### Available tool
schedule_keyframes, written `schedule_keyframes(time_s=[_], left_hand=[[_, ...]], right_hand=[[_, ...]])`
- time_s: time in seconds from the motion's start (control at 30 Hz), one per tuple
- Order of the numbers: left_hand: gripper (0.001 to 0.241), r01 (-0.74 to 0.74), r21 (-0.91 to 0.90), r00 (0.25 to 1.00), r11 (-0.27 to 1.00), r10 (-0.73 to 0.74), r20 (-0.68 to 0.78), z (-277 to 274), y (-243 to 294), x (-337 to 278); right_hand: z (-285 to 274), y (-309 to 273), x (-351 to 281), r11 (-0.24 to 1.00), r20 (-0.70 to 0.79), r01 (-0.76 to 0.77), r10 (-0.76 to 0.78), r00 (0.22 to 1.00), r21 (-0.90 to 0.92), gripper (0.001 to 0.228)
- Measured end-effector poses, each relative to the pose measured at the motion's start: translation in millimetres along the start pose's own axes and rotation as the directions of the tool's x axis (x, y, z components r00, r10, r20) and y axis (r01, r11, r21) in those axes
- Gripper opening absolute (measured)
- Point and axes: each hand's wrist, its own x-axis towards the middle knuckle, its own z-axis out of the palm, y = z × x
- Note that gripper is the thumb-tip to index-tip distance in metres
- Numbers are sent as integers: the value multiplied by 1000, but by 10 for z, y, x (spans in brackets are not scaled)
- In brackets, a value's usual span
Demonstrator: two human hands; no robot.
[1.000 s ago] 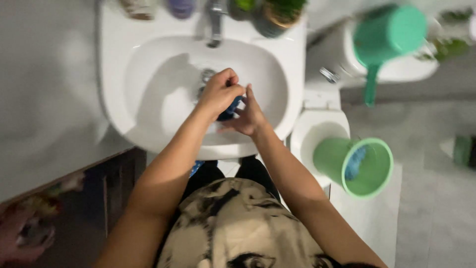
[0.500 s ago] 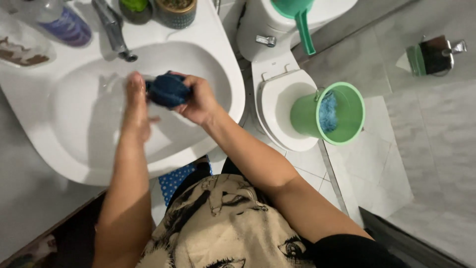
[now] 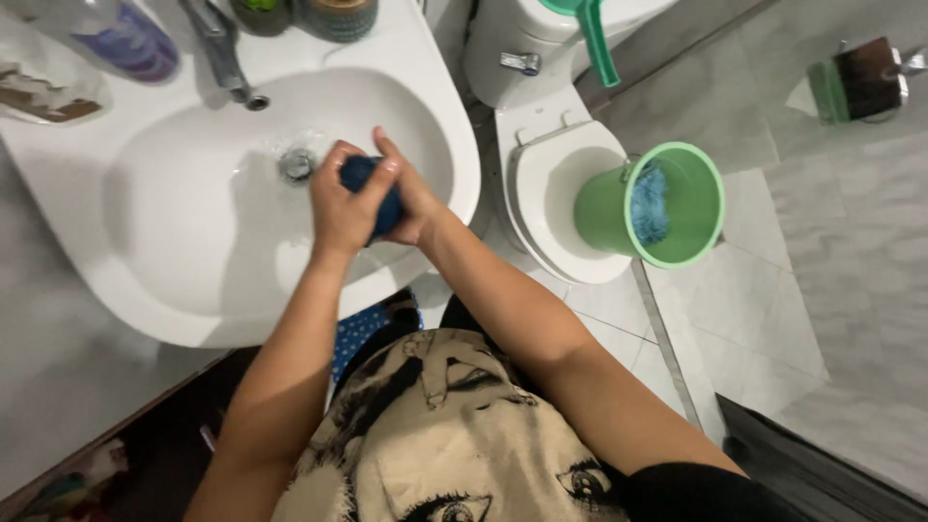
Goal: The person washes a green plastic scoop and a dark blue cloth under running water in a sink. They then rinse a blue mop head in a green bucket filled with water and wring it out. Finally, the person uses the dark blue cloth to wipe the exterior of the green bucket.
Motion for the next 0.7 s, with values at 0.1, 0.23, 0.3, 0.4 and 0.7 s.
schedule_keyframes(time_s=[0.1,0.23,0.3,0.4,0.7], left_hand=[[29,14,31,999,999,-15,31,-3,17,2],[32,313,-231,929,921,-347,-125,-21,284,32],[34,419,-345,862,840,-487,-138,-48,344,68],[34,546,-501,746,672,-662,-74,-87,140,118],[17,725,-373,676,580,-704,219,-121,-529,59]], right_hand=[[-6,-3,108,995,-134,79,-70,989,60,64],[20,5,351,905,-303,421,-419,856,-64,40],[146,-28,346,848,-339,495,-529,778,-189,36],[307,-85,258,656,-229,535,-720,655,-532,28],[226,-91,-61,-115,373,434,-731,572,-893,31]])
